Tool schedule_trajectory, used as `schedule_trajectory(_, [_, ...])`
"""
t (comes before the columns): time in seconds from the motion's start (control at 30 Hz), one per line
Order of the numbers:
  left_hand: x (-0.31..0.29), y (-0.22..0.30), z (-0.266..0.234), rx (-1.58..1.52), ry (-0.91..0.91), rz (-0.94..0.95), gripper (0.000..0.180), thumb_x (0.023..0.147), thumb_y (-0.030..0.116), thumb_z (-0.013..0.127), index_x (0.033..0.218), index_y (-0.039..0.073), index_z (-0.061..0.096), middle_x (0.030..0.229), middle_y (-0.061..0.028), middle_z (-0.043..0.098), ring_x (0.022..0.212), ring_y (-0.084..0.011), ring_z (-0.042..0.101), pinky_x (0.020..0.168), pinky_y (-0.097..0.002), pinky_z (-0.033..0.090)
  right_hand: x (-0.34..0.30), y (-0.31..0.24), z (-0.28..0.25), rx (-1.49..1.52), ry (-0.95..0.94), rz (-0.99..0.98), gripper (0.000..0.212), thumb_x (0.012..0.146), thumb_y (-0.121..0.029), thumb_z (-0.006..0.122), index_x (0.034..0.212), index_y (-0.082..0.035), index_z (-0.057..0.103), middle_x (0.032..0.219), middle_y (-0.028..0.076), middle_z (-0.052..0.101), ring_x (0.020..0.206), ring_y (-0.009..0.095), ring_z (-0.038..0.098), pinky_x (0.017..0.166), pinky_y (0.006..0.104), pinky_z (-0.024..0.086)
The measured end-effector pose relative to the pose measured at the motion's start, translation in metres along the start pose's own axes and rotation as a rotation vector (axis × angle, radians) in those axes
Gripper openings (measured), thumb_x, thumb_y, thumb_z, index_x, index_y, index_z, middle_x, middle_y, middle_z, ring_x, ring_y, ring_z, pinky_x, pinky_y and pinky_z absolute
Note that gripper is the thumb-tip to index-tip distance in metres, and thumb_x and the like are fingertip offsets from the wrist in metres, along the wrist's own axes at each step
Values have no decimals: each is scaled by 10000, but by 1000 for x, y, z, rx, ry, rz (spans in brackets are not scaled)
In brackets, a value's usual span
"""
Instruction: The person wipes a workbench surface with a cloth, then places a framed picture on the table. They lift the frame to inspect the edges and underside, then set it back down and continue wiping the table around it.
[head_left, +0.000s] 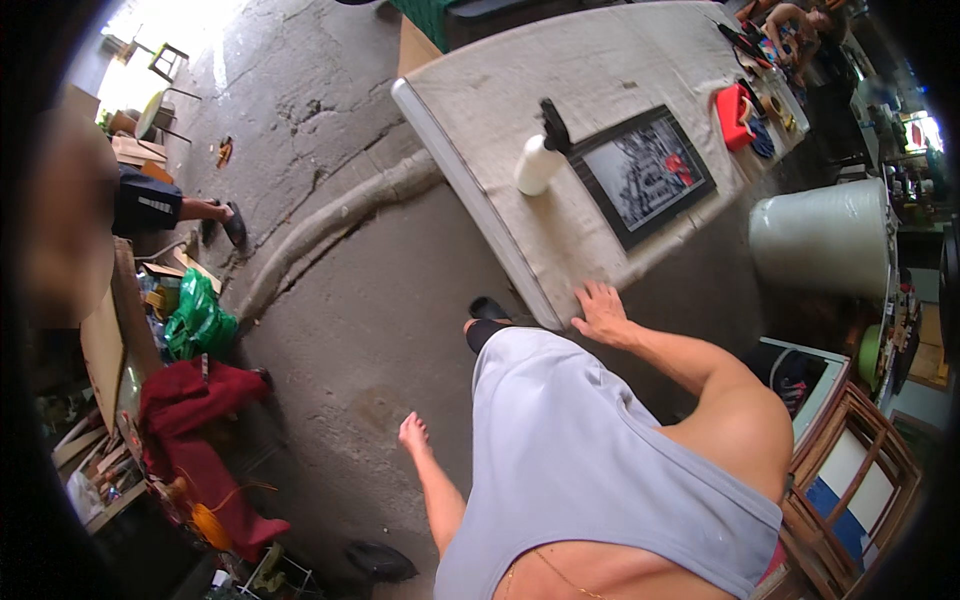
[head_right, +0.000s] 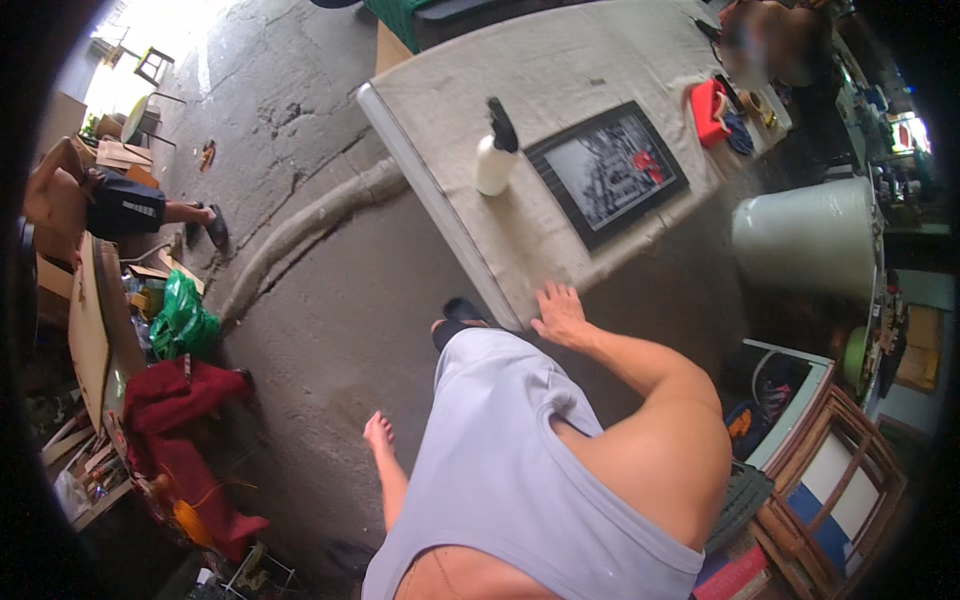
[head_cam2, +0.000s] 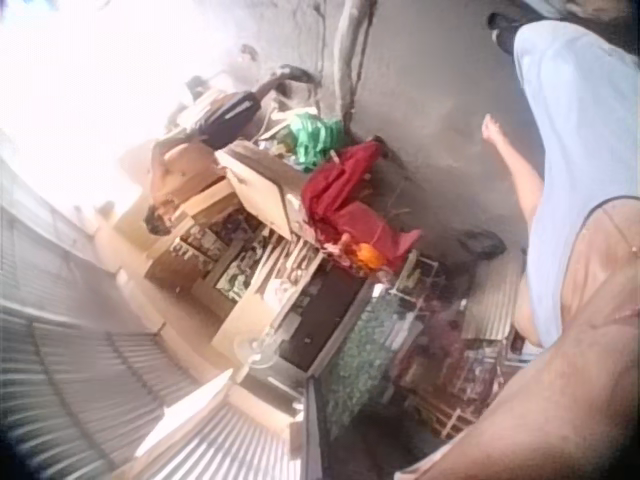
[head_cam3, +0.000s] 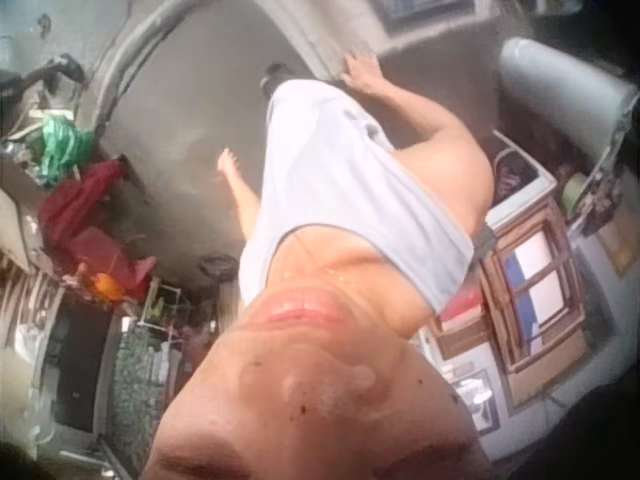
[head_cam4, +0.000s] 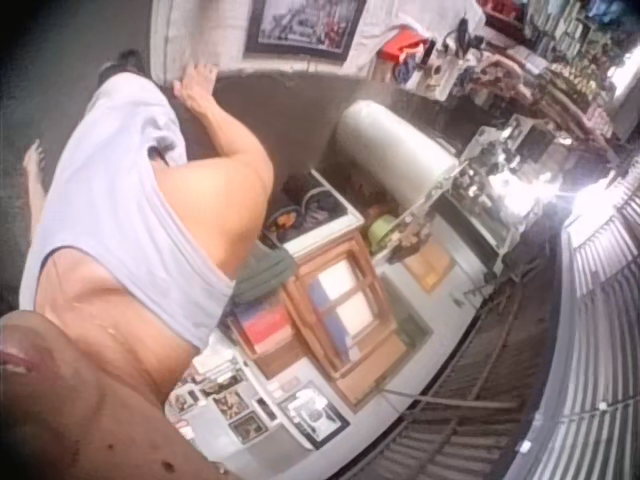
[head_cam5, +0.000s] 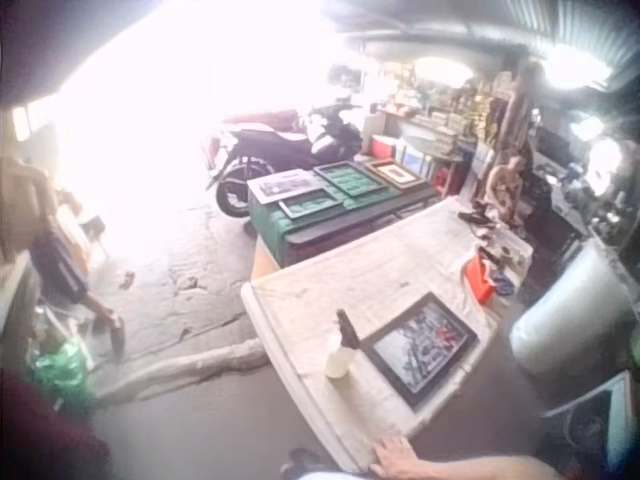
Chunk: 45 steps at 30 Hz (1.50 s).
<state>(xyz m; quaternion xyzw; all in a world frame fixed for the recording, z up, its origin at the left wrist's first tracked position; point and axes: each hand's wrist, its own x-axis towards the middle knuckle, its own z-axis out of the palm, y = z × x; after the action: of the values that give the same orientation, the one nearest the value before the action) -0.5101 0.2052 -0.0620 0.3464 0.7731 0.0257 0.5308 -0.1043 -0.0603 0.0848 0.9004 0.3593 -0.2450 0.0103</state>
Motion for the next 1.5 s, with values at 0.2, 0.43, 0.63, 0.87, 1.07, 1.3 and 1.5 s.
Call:
schedule_trajectory(0.2, [15,165,115,297,-495,391,346,868,257,668,1154,64,639,937,-42,672,814,-138,615,702,-277,488,103,-104,-17,886,-65,85,373,789,-360,684,928,-13,697,890,173,698,833,262,681,779,352,529])
schedule_trajectory(0.43, [99,395,154,819,-394,629,368,800,271,704,1075,27,679,945,-98,697,857,-154,630,792,-319,501,315,-169,-100,1186,341,-7,347,812,-310,688,1004,-21,677,891,150,684,832,246,661,744,349,520])
schedule_trajectory(0.63, [117,630,244,754,-355,787,408,812,404,653,722,9,697,647,-52,642,641,-127,584,607,-298,461,396,-132,-201,1208,658,353,292,820,-257,684,965,-4,688,870,154,698,802,234,677,733,344,524])
schedule_trajectory(0.87, [-23,847,542,528,-1191,980,263,888,215,648,1074,30,628,838,-27,642,669,-98,580,594,-244,474,556,-56,-211,711,1070,780,369,786,-310,720,1049,-60,649,1288,186,503,1228,371,439,991,487,378])
schedule_trajectory(1.07, [-126,947,835,732,-1250,1557,392,797,306,719,1080,50,635,879,-117,670,746,-176,658,662,-325,518,635,-38,-212,338,1008,1085,569,823,-426,666,1253,-87,512,1418,223,336,1329,443,283,1056,586,264])
schedule_trajectory(1.3, [-209,959,1052,931,-825,2404,481,768,236,646,1237,157,578,1318,-103,526,1202,-317,503,948,-448,457,641,-38,-226,324,932,1166,595,808,-448,677,1249,-85,514,1417,220,346,1318,449,305,1062,578,274])
schedule_trajectory(1.5, [-229,967,1127,1219,-968,2642,438,824,325,628,1222,158,554,1173,-122,596,1105,-350,539,921,-443,431,641,-36,-226,387,922,1229,612,814,-460,656,1310,-143,488,1465,162,317,1359,387,295,1084,556,271])
